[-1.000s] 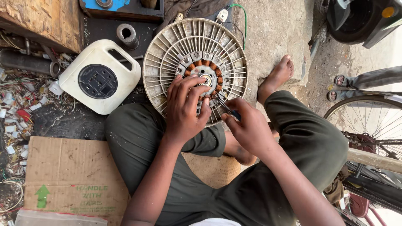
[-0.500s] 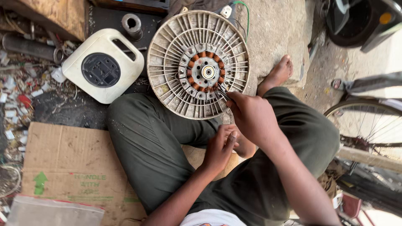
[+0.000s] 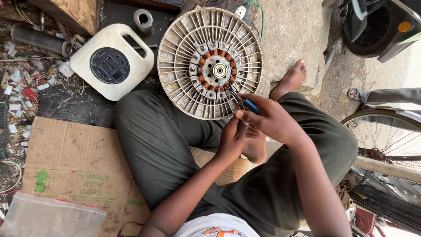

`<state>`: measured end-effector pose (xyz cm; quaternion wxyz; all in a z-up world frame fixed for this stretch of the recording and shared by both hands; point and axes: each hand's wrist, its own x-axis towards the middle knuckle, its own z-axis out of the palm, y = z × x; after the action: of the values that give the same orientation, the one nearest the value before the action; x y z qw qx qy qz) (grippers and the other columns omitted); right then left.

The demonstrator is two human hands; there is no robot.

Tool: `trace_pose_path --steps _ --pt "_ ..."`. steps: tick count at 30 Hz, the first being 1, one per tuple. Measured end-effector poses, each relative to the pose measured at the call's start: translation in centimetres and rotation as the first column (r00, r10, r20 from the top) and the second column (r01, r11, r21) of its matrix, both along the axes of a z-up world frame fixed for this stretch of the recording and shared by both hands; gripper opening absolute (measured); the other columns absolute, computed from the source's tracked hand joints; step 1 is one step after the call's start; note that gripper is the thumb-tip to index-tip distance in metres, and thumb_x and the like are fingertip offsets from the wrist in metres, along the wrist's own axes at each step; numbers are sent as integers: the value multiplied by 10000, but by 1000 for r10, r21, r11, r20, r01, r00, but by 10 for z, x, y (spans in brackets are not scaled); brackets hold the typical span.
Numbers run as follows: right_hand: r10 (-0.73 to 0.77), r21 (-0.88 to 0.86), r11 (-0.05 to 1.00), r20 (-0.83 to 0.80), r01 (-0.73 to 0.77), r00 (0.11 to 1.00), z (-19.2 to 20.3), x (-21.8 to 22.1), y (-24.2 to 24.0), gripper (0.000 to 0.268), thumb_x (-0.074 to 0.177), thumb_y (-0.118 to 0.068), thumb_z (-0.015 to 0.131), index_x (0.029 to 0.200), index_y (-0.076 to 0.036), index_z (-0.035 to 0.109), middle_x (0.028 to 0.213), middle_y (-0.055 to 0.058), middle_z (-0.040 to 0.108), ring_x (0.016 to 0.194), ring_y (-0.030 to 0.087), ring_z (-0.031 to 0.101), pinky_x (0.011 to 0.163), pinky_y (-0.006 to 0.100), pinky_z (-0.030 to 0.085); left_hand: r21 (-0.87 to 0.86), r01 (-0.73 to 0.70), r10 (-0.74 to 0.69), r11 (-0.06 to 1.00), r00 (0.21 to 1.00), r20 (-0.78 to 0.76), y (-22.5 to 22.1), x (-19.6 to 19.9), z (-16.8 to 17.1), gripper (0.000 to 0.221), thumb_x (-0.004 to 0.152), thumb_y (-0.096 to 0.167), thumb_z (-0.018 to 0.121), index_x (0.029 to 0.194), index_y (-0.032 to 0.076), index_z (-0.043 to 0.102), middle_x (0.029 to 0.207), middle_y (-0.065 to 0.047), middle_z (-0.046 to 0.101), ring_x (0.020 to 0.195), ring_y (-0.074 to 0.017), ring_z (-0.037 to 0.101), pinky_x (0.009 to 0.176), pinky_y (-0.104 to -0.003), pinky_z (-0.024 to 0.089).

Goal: The person sits on the floor and uses pliers to adjust and secure copper windings on a circular motor stator. They repeatedly grip and bend the wires around the central hub while holding the stator steady with their other hand.

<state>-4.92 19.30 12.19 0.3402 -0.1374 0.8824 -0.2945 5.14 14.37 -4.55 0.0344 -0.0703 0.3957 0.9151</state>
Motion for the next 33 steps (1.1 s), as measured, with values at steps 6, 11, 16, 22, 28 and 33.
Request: trace_pose_path --steps 6,11,16,22,28,33 --pt "247 73 969 -200 -237 948 -26 -9 16 452 909 -203 673 1318 -15 639 999 191 720 870 291 682 789 381 538 -409 81 -67 909 997 49 -24 -2 19 266 1125 245 468 1154 14 596 910 -81 754 804 -158 773 693 -293 633" --pt "249 112 965 -129 -236 960 -26 -22 25 437 960 -215 663 1357 -40 619 1021 191 733 892 277 686 821 379 526 -385 -339 371 858 929 9 -86 3 52 196 1092 212 525 1128 23 562 847 -76 696 649 -130 650 557 -262 491" --pt "179 113 977 38 -182 983 -8 -27 10 481 973 -260 638 1415 -84 568 1070 165 769 936 216 693 854 352 510 -772 -598 402 215 775 -488 -170 -66 59 214 1162 239 485 1198 52 582 1065 -96 688 979 -204 682 831 -378 536" --pt "298 417 882 -128 -222 946 19 -11 -18 485 980 -270 609 1456 -185 577 757 234 700 701 373 689 708 462 514 -840 -491 191 -230 824 -534 -197 -148 36 335 1137 361 506 1322 99 603 1405 -84 563 1335 -277 514 1099 -498 379" --pt "268 479 864 -182 -153 946 19 -2 -29 462 970 -275 618 1425 -194 612 837 226 697 758 432 672 680 507 508 -866 -478 206 -144 842 -499 -190 -141 18 326 1159 388 528 1328 126 622 1457 -64 549 1374 -280 514 1122 -490 401" --pt "269 302 935 -272 -184 924 17 -3 -30 439 957 -239 632 1375 -107 636 965 214 717 854 406 683 727 481 530 -850 -489 193 -196 831 -522 -189 -144 22 303 1128 379 568 1270 119 632 1443 -75 546 1361 -285 511 1097 -492 400"
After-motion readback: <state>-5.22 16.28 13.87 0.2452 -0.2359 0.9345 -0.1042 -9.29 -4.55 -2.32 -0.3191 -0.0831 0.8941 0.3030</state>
